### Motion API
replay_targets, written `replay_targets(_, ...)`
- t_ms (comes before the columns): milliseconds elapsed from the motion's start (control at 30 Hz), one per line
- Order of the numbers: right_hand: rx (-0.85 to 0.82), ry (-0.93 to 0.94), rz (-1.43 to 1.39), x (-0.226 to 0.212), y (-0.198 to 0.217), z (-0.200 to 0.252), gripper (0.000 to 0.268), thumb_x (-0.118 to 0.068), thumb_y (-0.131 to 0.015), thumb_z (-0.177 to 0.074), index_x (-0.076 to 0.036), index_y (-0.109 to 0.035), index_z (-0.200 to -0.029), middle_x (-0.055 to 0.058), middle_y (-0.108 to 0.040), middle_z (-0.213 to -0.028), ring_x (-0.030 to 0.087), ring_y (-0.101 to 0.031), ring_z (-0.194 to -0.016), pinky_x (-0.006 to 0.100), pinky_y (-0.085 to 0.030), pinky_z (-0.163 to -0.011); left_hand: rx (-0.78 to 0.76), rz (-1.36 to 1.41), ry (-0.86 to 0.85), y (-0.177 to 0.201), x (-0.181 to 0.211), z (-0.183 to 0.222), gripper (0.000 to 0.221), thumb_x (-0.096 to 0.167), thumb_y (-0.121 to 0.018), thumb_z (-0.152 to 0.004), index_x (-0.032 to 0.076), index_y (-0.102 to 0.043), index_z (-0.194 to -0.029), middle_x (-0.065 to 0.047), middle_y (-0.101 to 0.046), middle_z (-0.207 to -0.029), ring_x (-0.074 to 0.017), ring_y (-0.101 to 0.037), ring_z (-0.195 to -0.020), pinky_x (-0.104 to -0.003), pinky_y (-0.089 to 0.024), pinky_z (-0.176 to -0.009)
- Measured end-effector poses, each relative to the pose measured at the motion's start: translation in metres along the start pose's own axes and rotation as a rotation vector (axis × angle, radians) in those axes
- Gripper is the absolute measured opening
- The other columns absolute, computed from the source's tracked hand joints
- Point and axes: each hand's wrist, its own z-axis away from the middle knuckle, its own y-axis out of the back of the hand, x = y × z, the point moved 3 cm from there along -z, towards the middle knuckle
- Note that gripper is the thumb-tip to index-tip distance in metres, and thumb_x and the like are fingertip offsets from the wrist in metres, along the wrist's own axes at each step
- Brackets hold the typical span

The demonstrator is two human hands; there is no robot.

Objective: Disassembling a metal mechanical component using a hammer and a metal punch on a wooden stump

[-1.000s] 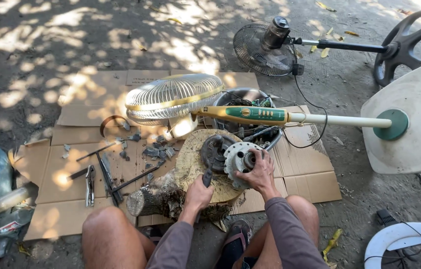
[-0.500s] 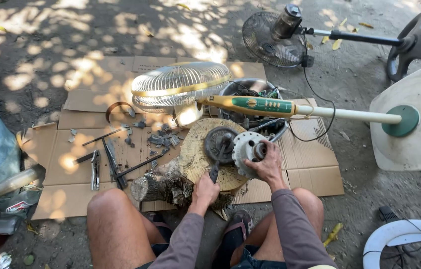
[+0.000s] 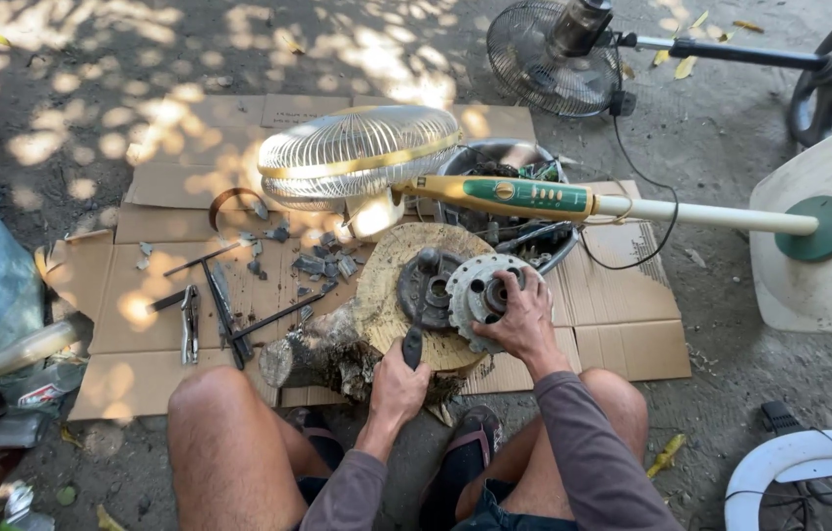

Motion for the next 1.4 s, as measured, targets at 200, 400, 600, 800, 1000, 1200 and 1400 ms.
replay_targets(200, 0.026, 0.036, 0.044, -0.006, 0.002, -0.005, 0.097, -0.061, -0.089, -0.050, -0.025, -0.052, -0.132, 0.017, -0.042, -0.139, 0.046, -0.047, -0.129, 0.058, -0.039, -0.107, -0.039, -0.079, 0.017, -0.026, -0.016, -0.002, 0.038, 0.025, -0.062, -0.080, 0.011, -0.062, -0.116, -0.026, -0.070, -0.089, -0.0464, -0.072, -0.091, -0.053, -0.051, -0.074)
replay_targets(400, 0.038, 0.049, 0.051, 0.002, -0.008, -0.006, 0.100, -0.065, -0.088, -0.048, -0.027, -0.052, -0.134, 0.018, -0.042, -0.141, 0.047, -0.046, -0.130, 0.059, -0.040, -0.107, -0.002, 0.075, -0.010, 0.004, 0.019, 0.026, 0.030, 0.028, -0.064, -0.074, 0.014, -0.067, -0.101, -0.019, -0.066, -0.074, -0.0347, -0.069, -0.076, -0.047, -0.049, -0.065)
replay_targets(600, 0.068, 0.042, -0.057, 0.003, -0.006, -0.003, 0.097, -0.057, -0.089, -0.049, -0.026, -0.053, -0.133, 0.020, -0.042, -0.141, 0.050, -0.046, -0.129, 0.062, -0.041, -0.106, 0.179, 0.477, -0.864, 0.096, 0.164, 0.080, 0.013, -0.001, -0.063, -0.091, 0.000, -0.057, -0.102, -0.016, -0.056, -0.062, -0.0235, -0.059, -0.050, -0.038, -0.056, -0.042)
replay_targets(800, 0.199, 0.175, -0.105, 0.017, -0.017, -0.002, 0.091, -0.057, -0.089, -0.051, -0.021, -0.057, -0.127, 0.021, -0.042, -0.137, 0.052, -0.047, -0.125, 0.060, -0.044, -0.102, 0.280, 0.904, -1.447, 0.173, 0.307, 0.148, 0.037, -0.013, -0.054, -0.103, 0.017, -0.042, -0.121, -0.002, -0.056, -0.106, -0.0131, -0.051, -0.058, -0.028, -0.045, -0.047)
replay_targets(1000, 0.077, 0.063, -0.057, 0.009, -0.011, -0.005, 0.100, -0.058, -0.092, -0.046, -0.026, -0.054, -0.134, 0.018, -0.042, -0.141, 0.047, -0.046, -0.129, 0.059, -0.041, -0.108, 0.320, 0.596, -0.839, 0.049, 0.123, 0.028, 0.009, -0.001, -0.062, -0.094, -0.001, -0.056, -0.101, -0.016, -0.058, -0.062, -0.0192, -0.056, -0.044, -0.034, -0.052, -0.040)
replay_targets(1200, 0.104, 0.038, -0.008, 0.016, -0.004, -0.005, 0.097, -0.058, -0.090, -0.046, -0.024, -0.055, -0.130, 0.023, -0.045, -0.139, 0.050, -0.048, -0.129, 0.058, -0.038, -0.111, -0.133, -0.121, 0.105, -0.002, 0.005, 0.016, 0.038, 0.029, -0.063, -0.078, 0.009, -0.067, -0.109, -0.024, -0.073, -0.091, -0.0413, -0.074, -0.094, -0.052, -0.053, -0.076)
replay_targets(1400, 0.050, 0.100, -0.043, 0.005, 0.002, -0.006, 0.096, -0.053, -0.090, -0.045, -0.030, -0.055, -0.131, 0.019, -0.044, -0.142, 0.048, -0.050, -0.127, 0.057, -0.042, -0.108, -0.100, -0.052, 0.072, 0.002, -0.014, 0.016, 0.030, 0.025, -0.062, -0.074, 0.010, -0.066, -0.099, -0.018, -0.067, -0.072, -0.0356, -0.073, -0.075, -0.048, -0.052, -0.067)
